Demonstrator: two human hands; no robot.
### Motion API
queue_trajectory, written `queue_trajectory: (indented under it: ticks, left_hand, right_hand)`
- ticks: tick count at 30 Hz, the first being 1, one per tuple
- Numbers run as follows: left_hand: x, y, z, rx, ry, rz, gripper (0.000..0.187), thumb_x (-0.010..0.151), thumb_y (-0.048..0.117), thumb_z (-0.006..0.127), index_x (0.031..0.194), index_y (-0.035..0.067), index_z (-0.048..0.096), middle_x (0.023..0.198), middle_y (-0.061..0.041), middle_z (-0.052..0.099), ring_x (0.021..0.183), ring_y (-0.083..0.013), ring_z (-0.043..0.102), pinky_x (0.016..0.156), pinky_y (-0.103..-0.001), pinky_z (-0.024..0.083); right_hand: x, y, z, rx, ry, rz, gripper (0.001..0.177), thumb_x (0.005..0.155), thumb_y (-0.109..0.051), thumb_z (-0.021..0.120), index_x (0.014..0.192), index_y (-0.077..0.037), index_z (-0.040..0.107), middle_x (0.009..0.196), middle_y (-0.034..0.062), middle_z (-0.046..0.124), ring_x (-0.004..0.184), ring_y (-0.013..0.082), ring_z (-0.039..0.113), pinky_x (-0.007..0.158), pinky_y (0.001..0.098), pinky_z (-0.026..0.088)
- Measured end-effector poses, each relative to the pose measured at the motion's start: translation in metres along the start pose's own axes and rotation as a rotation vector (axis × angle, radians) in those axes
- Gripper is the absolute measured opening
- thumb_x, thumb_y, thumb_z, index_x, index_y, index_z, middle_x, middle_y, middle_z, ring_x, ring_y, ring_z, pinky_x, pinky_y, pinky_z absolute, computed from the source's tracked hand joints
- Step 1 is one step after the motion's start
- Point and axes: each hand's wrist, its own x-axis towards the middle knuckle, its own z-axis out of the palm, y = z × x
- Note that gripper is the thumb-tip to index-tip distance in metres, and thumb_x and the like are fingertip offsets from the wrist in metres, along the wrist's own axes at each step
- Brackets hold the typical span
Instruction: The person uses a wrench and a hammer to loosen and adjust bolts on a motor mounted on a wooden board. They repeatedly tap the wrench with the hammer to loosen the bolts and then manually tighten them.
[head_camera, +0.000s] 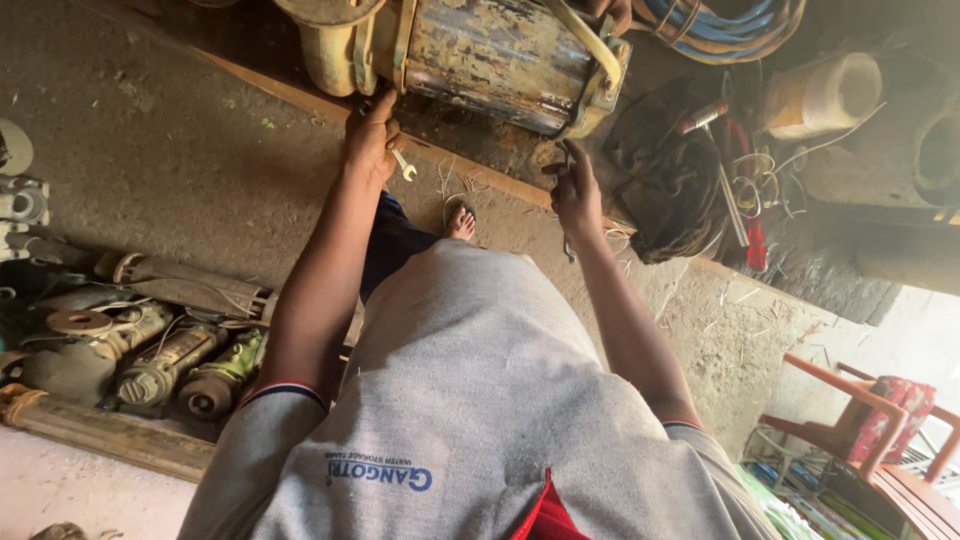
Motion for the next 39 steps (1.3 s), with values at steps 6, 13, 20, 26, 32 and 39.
queue_trajectory:
  ticks: [6,13,20,26,32,39]
  left_hand:
    - [-0.008,0.005,-0.013,-0.098,-0.103,-0.142,0.015,0.101,0.018,0.070,0.102,0.011,0.057,0.081,0.001,0.053,0.057,-0.0095,0.044,0.050,-0.028,0.039]
    - [-0.056,0.018,-0.007,0.681,-0.155,0.095,0.034,0.101,0.011,0.057,0.134,0.015,0.051,0.110,-0.016,0.076,0.088,-0.0236,0.075,0.076,-0.036,0.062]
    - [-0.066,0.021,0.015,1.377,0.066,0.737,0.043,0.100,0.010,0.062,0.136,-0.007,0.048,0.103,-0.027,0.072,0.091,-0.0375,0.072,0.076,-0.045,0.059]
    - [-0.073,0.027,0.019,1.491,0.141,1.007,0.035,0.092,0.001,0.067,0.127,0.004,0.066,0.094,-0.023,0.074,0.085,-0.0348,0.075,0.076,-0.042,0.062]
    - [-0.081,0.041,0.045,1.602,0.181,0.815,0.033,0.092,0.008,0.070,0.125,0.004,0.072,0.089,-0.020,0.076,0.076,-0.0322,0.075,0.069,-0.042,0.061]
    - [-0.068,0.032,0.031,1.419,0.031,0.779,0.035,0.107,0.009,0.056,0.140,0.001,0.059,0.101,-0.016,0.076,0.088,-0.0232,0.076,0.080,-0.037,0.061]
  right_hand:
    - [0.018,0.043,0.017,0.100,0.036,-0.108,0.042,0.114,-0.008,0.041,0.156,-0.011,0.038,0.120,0.0100,0.069,0.073,0.0087,0.057,0.063,0.0232,0.051]
    - [0.022,0.058,0.011,0.202,-0.004,-0.033,0.050,0.111,-0.007,0.042,0.159,-0.013,0.032,0.118,0.0120,0.068,0.073,0.0102,0.062,0.061,0.0239,0.050]
    - [0.023,0.053,0.015,0.230,-0.024,-0.054,0.049,0.113,-0.008,0.043,0.160,-0.013,0.032,0.116,0.0113,0.069,0.071,0.0085,0.058,0.061,0.0233,0.048]
    - [0.019,0.049,0.015,0.199,-0.006,-0.042,0.049,0.112,-0.008,0.043,0.160,-0.011,0.032,0.115,0.0115,0.069,0.071,0.0088,0.059,0.061,0.0236,0.049]
    - [0.017,0.044,0.017,0.182,0.009,-0.038,0.049,0.112,-0.008,0.044,0.159,-0.011,0.031,0.116,0.0115,0.070,0.071,0.0094,0.059,0.061,0.0242,0.050]
    - [0.014,0.038,0.019,0.153,0.001,-0.036,0.047,0.111,-0.008,0.042,0.158,-0.011,0.035,0.116,0.0114,0.069,0.071,0.0090,0.059,0.062,0.0240,0.049]
